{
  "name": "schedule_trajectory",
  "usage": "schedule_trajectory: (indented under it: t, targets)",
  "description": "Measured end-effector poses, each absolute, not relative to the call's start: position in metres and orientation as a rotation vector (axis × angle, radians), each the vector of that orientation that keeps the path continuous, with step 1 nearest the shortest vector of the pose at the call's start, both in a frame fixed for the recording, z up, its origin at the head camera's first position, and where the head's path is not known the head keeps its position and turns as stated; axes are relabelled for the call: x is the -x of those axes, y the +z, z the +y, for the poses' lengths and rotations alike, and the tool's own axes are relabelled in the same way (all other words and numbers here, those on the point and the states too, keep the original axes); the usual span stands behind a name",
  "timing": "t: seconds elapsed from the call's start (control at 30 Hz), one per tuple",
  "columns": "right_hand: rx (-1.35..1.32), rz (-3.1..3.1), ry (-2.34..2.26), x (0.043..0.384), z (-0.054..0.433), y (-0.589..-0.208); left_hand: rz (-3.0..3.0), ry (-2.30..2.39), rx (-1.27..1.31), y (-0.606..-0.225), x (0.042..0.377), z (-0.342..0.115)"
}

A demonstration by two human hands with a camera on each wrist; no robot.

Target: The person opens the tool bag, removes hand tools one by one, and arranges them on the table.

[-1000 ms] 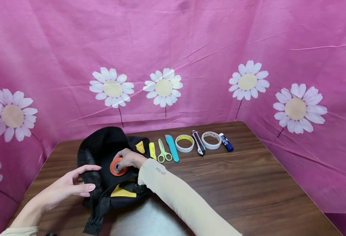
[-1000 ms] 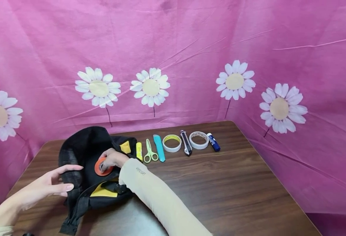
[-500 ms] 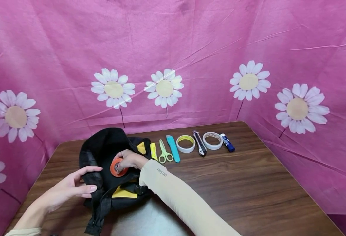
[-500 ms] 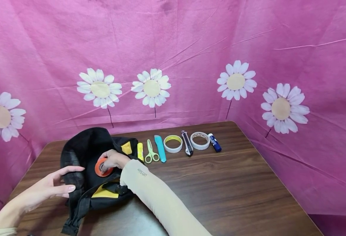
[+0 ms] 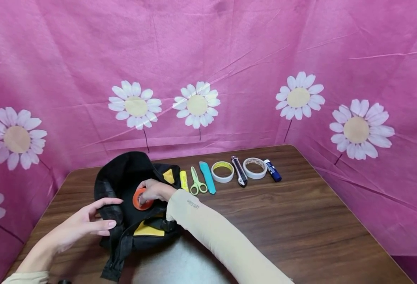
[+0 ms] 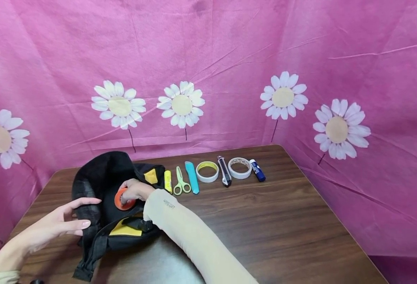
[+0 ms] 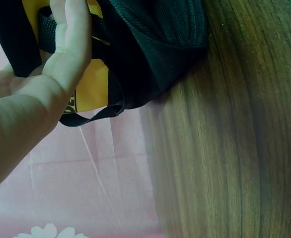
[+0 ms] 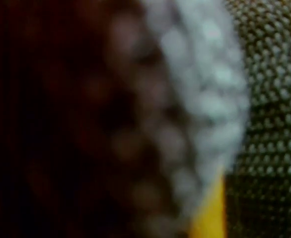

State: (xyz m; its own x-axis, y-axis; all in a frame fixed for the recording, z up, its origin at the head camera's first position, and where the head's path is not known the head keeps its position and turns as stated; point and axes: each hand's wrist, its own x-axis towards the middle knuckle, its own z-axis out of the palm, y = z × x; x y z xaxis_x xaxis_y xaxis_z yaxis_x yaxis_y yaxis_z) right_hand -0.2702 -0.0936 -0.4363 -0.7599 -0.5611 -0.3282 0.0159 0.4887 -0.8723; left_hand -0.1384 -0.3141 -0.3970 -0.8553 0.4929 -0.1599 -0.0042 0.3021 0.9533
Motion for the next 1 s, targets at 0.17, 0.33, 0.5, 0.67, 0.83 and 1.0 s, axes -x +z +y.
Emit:
schedule_trajectory:
  t: [0.17,0.33,0.5,0.67,0.83,1.0]
  targets:
    - [0.528,2.134,-1.179,0.270,-0.094,-0.432,2.156,1.576,-0.443,-0.397,0.139,-0.316]
    - [0.646,2.062,-1.118,0.268,-0.090,-0.413,2.168,1.559,-0.447,-0.395,0.138,-0.318]
    - [0.740,1.962,-1.110,0.265,-0.082,-0.381,2.188,1.541,-0.440,-0.393,0.138,-0.317]
    - [0.820,1.852,-1.101,0.264,-0.070,-0.348,2.200,1.548,-0.444,-0.394,0.139,-0.316]
    - [0.932,1.818,-1.089,0.264,-0.049,-0.318,2.194,1.541,-0.437,-0.393,0.138,-0.318]
    - [1.071,1.774,-1.108,0.271,-0.003,-0.302,2.191,1.545,-0.441,-0.392,0.137,-0.319]
